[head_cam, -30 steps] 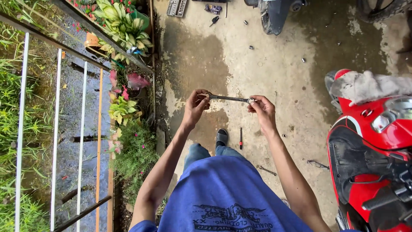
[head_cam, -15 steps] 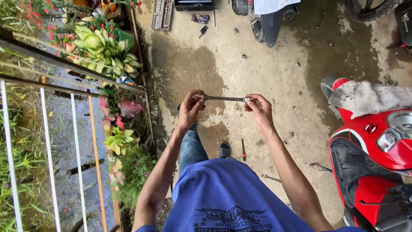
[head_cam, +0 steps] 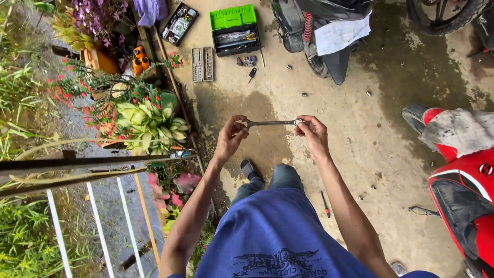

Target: Organizing various hand tools like wrenches and screwdrivers into a plastic toolbox on the ground.

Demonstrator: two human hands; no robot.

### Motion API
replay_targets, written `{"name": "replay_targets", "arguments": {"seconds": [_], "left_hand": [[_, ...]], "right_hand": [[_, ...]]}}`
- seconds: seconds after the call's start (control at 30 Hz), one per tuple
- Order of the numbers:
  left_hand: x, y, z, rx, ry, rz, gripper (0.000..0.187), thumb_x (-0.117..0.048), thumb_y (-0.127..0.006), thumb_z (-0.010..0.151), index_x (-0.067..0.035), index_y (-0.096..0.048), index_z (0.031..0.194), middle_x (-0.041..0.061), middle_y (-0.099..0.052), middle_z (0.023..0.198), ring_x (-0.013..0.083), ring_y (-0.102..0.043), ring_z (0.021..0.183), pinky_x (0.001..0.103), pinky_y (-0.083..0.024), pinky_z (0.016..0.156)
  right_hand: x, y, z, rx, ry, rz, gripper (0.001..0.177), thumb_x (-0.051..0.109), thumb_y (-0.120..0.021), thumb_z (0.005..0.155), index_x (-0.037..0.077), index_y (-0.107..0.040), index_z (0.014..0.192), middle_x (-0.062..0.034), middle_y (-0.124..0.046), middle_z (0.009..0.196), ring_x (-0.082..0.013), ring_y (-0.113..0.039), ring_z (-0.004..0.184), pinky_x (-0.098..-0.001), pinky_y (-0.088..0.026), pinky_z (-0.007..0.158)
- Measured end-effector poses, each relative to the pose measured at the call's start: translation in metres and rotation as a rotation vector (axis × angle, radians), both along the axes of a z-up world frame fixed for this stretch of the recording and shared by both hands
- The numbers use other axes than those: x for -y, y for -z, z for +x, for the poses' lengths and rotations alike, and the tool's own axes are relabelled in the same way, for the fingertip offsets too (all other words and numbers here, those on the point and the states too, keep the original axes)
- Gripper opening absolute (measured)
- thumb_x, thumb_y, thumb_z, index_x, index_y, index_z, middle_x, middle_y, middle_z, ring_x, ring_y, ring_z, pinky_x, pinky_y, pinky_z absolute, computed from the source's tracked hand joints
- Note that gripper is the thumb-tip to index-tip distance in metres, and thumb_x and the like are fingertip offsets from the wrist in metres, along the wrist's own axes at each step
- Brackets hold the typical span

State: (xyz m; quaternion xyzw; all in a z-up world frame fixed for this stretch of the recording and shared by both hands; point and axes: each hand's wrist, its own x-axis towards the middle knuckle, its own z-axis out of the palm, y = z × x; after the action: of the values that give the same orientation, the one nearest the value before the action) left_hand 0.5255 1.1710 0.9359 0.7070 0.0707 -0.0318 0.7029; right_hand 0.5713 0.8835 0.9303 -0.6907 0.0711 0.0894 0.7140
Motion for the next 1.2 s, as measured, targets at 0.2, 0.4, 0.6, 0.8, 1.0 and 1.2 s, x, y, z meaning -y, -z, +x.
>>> {"name": "replay_targets", "arguments": {"seconds": [0.2,0.4,0.6,0.8,1.0,1.2], "left_hand": [[-0.05,-0.02,0.047,-0.024,0.017,-0.03,0.032,-0.006,-0.064,0.098,-0.006,-0.061,0.13,0.014,-0.065,0.091,0.0236,-0.069,0.088,0.041,-0.062,0.084],[-0.075,-0.018,0.103,-0.042,0.041,-0.054,0.033,-0.006,-0.066,0.097,-0.005,-0.062,0.13,0.013,-0.065,0.091,0.0234,-0.069,0.087,0.041,-0.062,0.083],[-0.1,0.007,0.186,-0.059,0.062,-0.039,0.034,-0.007,-0.067,0.097,-0.006,-0.062,0.13,0.014,-0.067,0.091,0.024,-0.07,0.088,0.042,-0.062,0.083],[-0.123,-0.004,0.3,-0.077,0.1,0.011,0.031,-0.006,-0.064,0.1,-0.005,-0.061,0.131,0.016,-0.066,0.093,0.0268,-0.07,0.091,0.045,-0.061,0.085],[-0.144,-0.002,0.42,-0.125,0.104,0.051,0.033,-0.004,-0.064,0.097,-0.007,-0.06,0.129,0.018,-0.066,0.093,0.0268,-0.07,0.089,0.041,-0.061,0.083],[-0.159,-0.008,0.508,-0.149,0.064,0.049,0.034,-0.003,-0.064,0.096,-0.008,-0.061,0.129,0.016,-0.067,0.092,0.0246,-0.07,0.086,0.039,-0.062,0.082]], "right_hand": [[-0.054,-0.004,0.038,0.001,0.025,-0.019,0.024,0.007,-0.065,0.095,0.007,-0.07,0.119,-0.0094,-0.073,0.08,-0.0129,-0.072,0.068,-0.022,-0.059,0.068],[-0.08,-0.004,0.084,-0.016,0.068,-0.019,0.024,0.006,-0.064,0.096,0.006,-0.07,0.119,-0.0101,-0.072,0.08,-0.0133,-0.072,0.067,-0.0223,-0.059,0.068],[-0.102,0.004,0.159,-0.029,0.076,-0.026,0.023,0.007,-0.064,0.096,0.006,-0.07,0.119,-0.0092,-0.072,0.08,-0.0126,-0.071,0.068,-0.0215,-0.058,0.068],[-0.125,0.02,0.277,-0.038,0.095,-0.023,0.022,0.007,-0.065,0.095,0.008,-0.072,0.116,-0.0089,-0.072,0.078,-0.0134,-0.071,0.067,-0.0218,-0.057,0.067],[-0.14,0.012,0.395,-0.038,0.078,-0.026,0.024,0.009,-0.065,0.095,0.009,-0.072,0.118,-0.0098,-0.072,0.08,-0.0142,-0.072,0.069,-0.0229,-0.057,0.07],[-0.157,0.011,0.482,-0.046,0.028,-0.066,0.023,0.009,-0.064,0.096,0.009,-0.071,0.118,-0.0091,-0.072,0.08,-0.0127,-0.072,0.069,-0.0226,-0.057,0.07]]}}
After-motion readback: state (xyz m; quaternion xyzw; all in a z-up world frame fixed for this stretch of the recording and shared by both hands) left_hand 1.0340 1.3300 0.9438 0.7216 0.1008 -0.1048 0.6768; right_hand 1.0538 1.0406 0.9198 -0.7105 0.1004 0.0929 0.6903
